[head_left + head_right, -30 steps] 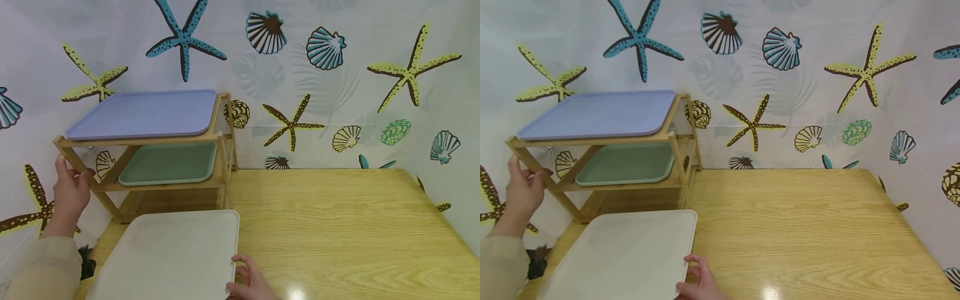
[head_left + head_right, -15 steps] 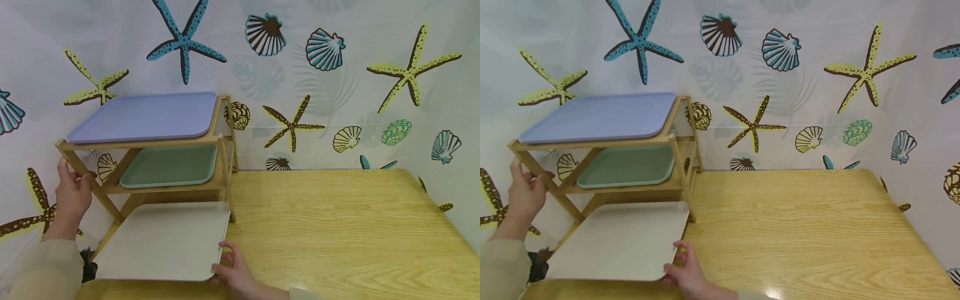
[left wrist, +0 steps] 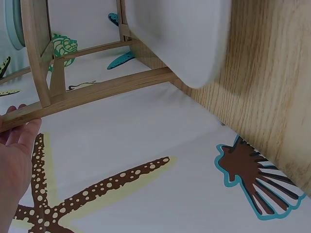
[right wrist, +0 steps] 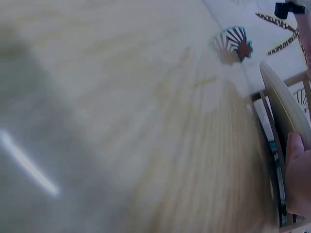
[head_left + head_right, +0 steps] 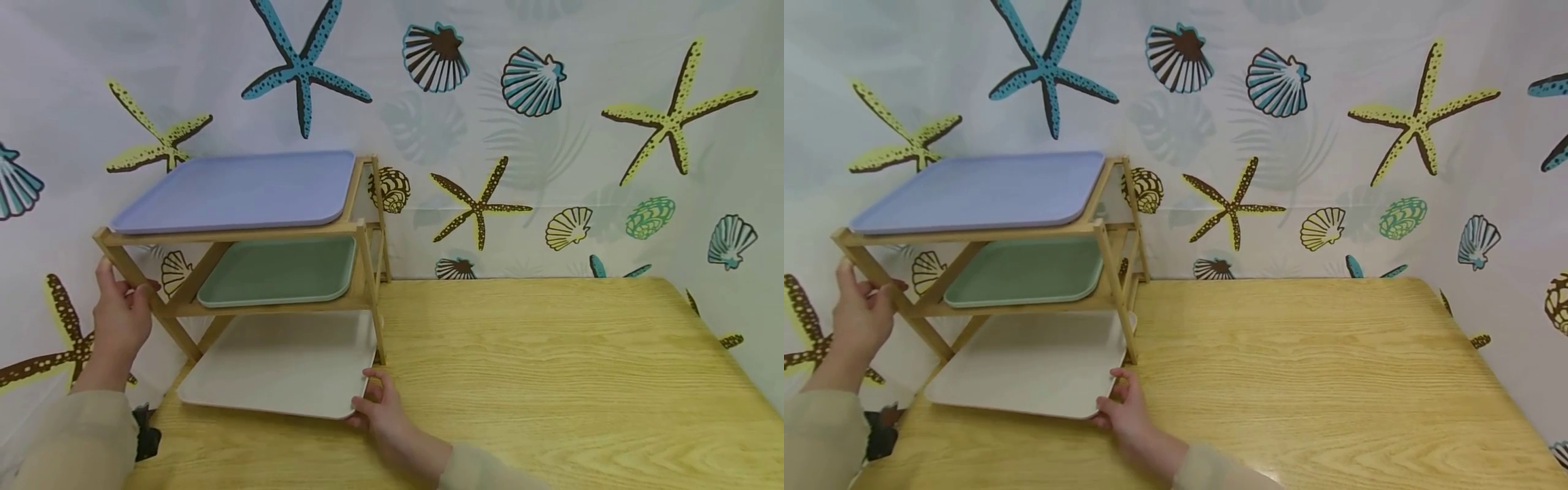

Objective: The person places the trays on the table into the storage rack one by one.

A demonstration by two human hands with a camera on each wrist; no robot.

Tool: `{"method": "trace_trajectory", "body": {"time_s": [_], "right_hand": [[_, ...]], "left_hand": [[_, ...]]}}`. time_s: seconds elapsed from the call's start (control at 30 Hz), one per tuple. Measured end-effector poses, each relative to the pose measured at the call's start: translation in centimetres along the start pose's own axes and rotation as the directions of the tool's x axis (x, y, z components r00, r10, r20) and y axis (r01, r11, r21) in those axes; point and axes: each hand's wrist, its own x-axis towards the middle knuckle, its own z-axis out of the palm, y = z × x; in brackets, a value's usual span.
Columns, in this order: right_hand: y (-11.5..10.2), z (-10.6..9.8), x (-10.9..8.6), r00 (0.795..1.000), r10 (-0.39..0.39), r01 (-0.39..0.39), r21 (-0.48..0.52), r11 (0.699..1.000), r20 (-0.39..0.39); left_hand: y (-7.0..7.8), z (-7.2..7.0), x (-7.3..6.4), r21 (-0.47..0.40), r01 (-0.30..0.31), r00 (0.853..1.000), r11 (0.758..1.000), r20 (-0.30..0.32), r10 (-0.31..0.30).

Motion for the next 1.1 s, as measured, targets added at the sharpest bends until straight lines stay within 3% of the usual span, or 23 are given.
{"method": "trace_trajectory", "body": {"time_s": [0.33, 0.57, 0.67, 0.8, 0.9, 1.1], "right_hand": [[-0.2, -0.5, 3.1, 0.996, -0.064, 0.058, -0.096, 0.994, -0.055], [-0.3, -0.7, 3.6, 0.997, -0.064, 0.070, -0.185, 0.980, 0.037], [-0.2, -0.7, 3.8, 0.994, -0.106, 0.112, -0.254, 0.961, 0.037], [0.1, -0.5, 4.1, 0.980, -0.199, 0.179, -0.375, 0.910, -0.014], [0.1, -0.2, 4.3, 0.971, -0.234, 0.188, -0.433, 0.882, -0.055], [0.2, 0.4, 4.8, 0.964, -0.249, 0.180, -0.450, 0.875, -0.097]], "left_hand": [[0.2, 0.1, 0.1, -0.033, 0.025, 0.999, 0.999, 0.026, -0.024], [-0.1, 0.0, 0.2, -0.007, 0.018, 1.000, 1.000, 0.008, -0.018], [-0.2, -0.1, 0.2, -0.009, 0.007, 1.000, 1.000, 0.005, -0.007], [-0.2, -0.2, 0.0, -0.008, -0.004, 1.000, 1.000, 0.000, 0.004], [-0.2, -0.2, -0.1, -0.003, -0.001, 1.000, 1.000, 0.001, 0.001], [0.1, -0.1, 0.0, -0.020, 0.028, 1.000, 0.999, 0.013, -0.028]]}}
